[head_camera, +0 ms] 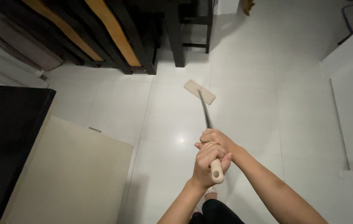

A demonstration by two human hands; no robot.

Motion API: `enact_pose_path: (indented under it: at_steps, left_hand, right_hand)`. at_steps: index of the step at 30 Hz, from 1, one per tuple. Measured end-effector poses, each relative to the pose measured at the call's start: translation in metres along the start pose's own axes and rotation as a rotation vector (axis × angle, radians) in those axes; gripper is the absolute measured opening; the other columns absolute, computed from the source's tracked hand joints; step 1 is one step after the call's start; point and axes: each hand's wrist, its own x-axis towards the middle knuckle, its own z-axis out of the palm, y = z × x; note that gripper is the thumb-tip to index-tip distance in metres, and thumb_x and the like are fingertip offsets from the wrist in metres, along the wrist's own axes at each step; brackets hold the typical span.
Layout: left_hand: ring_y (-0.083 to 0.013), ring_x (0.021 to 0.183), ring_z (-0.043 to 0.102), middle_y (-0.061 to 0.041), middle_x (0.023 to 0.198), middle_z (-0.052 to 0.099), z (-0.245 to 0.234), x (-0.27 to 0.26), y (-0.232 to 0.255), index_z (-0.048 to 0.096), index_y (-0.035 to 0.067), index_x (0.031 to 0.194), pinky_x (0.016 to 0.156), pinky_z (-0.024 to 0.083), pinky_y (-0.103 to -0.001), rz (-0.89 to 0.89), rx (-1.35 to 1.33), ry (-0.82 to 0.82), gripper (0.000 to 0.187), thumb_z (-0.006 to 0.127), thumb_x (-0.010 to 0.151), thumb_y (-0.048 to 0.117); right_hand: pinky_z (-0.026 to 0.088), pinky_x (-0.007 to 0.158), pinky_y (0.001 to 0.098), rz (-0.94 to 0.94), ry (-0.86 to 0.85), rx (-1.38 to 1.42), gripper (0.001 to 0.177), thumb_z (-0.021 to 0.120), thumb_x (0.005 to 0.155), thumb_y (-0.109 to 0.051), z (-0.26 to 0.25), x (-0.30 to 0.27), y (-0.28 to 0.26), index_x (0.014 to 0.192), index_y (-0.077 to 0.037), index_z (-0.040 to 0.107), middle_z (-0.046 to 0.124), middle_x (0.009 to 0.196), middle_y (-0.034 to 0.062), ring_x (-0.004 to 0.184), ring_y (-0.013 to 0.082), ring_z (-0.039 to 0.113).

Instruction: The person mops the floor in a narrow hallway using a flat mop, pushing and pulling it across the tiles in short strokes.

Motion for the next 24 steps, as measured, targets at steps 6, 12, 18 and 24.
enact_pose_path:
  at_steps: [6,12,18,24]
  left_hand:
    - [-0.0229,0.063,0.055,-0.007,0.065,0.056,-0.012,0.0,0.037,0.053,0.006,0.072,0.062,0.043,-0.036,0.161,-0.02,-0.031,0.027,0.076,0.086,0.002]
    - [-0.0216,0.06,0.056,-0.007,0.066,0.057,-0.007,0.003,0.038,0.053,0.005,0.073,0.059,0.043,-0.034,0.156,-0.03,-0.014,0.028,0.076,0.09,0.002]
    - [-0.0228,0.06,0.057,-0.008,0.067,0.057,0.01,0.032,0.014,0.05,0.006,0.08,0.058,0.045,-0.036,0.301,0.01,0.172,0.028,0.072,0.096,0.003]
    - [-0.0245,0.058,0.055,-0.008,0.067,0.055,0.051,0.087,-0.037,0.051,0.004,0.083,0.057,0.042,-0.037,0.325,0.057,0.15,0.025,0.073,0.096,0.002]
  right_hand:
    - [0.041,0.052,0.0355,-0.109,0.1,0.117,0.06,0.075,0.09,-0.019,-0.003,-0.021,-0.039,0.051,-0.008,0.032,0.04,0.044,0.0025,0.044,0.0207,0.037]
    - [0.033,0.041,0.0344,-0.125,0.075,0.049,0.056,0.075,0.088,-0.018,-0.008,-0.021,-0.034,0.048,-0.009,0.037,0.043,0.044,0.0041,0.039,0.0204,0.039]
    - [0.039,0.045,0.0348,-0.142,0.105,0.072,0.053,0.072,0.091,-0.02,-0.02,0.003,0.0,0.05,-0.01,0.04,0.046,0.047,0.0045,0.044,0.02,0.046]
    - [0.038,0.046,0.0367,-0.217,0.088,0.151,0.044,0.072,0.084,-0.011,-0.068,0.033,0.064,0.053,-0.008,0.04,0.045,0.051,0.007,0.046,0.0224,0.045]
